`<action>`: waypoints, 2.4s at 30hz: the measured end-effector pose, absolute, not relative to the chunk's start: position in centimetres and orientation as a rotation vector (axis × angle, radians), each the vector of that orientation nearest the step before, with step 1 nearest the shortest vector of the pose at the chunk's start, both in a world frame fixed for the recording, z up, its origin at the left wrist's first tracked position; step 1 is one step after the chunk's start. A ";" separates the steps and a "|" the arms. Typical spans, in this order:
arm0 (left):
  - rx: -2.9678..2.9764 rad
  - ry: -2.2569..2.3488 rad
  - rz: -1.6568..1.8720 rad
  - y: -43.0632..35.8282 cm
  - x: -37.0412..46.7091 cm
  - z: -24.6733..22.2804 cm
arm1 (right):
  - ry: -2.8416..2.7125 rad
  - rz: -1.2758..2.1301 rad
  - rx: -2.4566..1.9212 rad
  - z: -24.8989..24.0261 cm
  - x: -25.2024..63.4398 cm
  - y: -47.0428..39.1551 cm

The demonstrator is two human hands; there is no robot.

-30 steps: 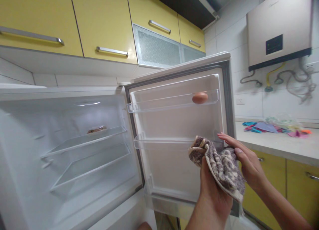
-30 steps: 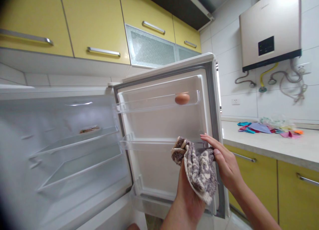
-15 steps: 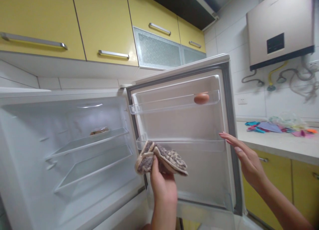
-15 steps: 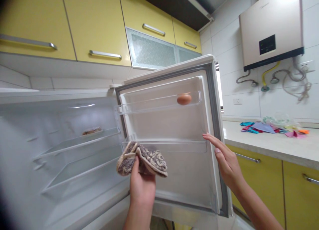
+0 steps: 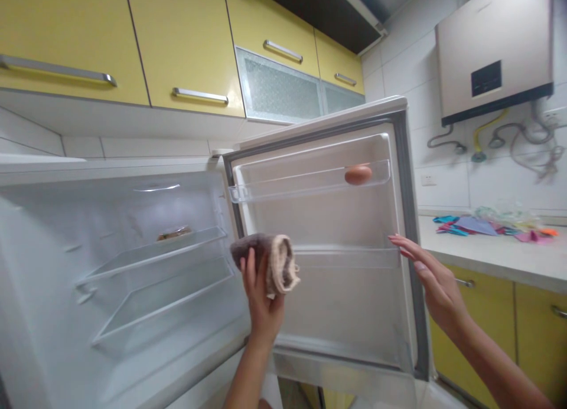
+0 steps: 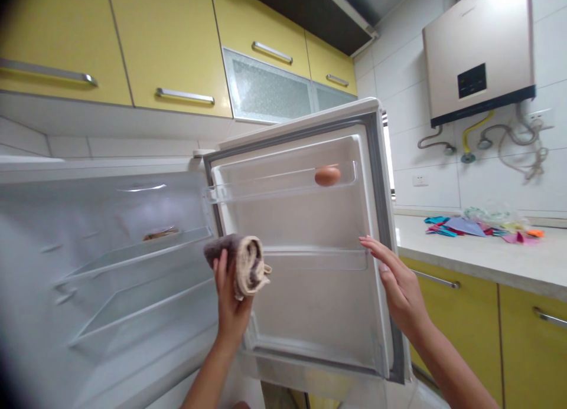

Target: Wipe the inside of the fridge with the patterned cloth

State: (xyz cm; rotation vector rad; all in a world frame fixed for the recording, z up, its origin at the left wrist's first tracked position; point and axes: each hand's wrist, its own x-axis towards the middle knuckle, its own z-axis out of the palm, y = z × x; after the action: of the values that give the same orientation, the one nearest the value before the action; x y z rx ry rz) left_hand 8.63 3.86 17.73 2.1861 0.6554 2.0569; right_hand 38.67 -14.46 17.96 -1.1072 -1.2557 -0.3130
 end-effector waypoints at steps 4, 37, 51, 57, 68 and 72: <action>2.885 0.760 1.804 1.3 10.0 17.6 | -1.250 -0.309 -1.101 18.1 38.7 -14.5; 3.180 0.724 1.732 2.1 12.2 21.9 | -1.243 -0.303 -1.176 18.3 39.8 -14.0; 2.038 0.503 1.794 7.2 4.3 24.7 | -1.328 -0.831 -1.470 20.7 38.8 -12.6; 1.362 0.482 1.964 5.3 5.5 25.8 | -1.483 -0.924 -1.336 22.6 33.5 -10.9; 0.934 0.101 1.408 -3.6 10.9 23.6 | -1.889 -0.345 -0.989 25.9 21.1 -9.1; 0.916 0.005 1.277 -3.8 11.1 22.6 | -1.858 -0.295 -1.053 25.8 20.3 -9.5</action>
State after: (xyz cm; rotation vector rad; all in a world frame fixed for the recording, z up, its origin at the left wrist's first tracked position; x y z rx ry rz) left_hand 11.12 -3.79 22.64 0.9161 0.0047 1.2769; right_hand 20.25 -9.47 25.83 -1.0529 -1.8576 -0.2950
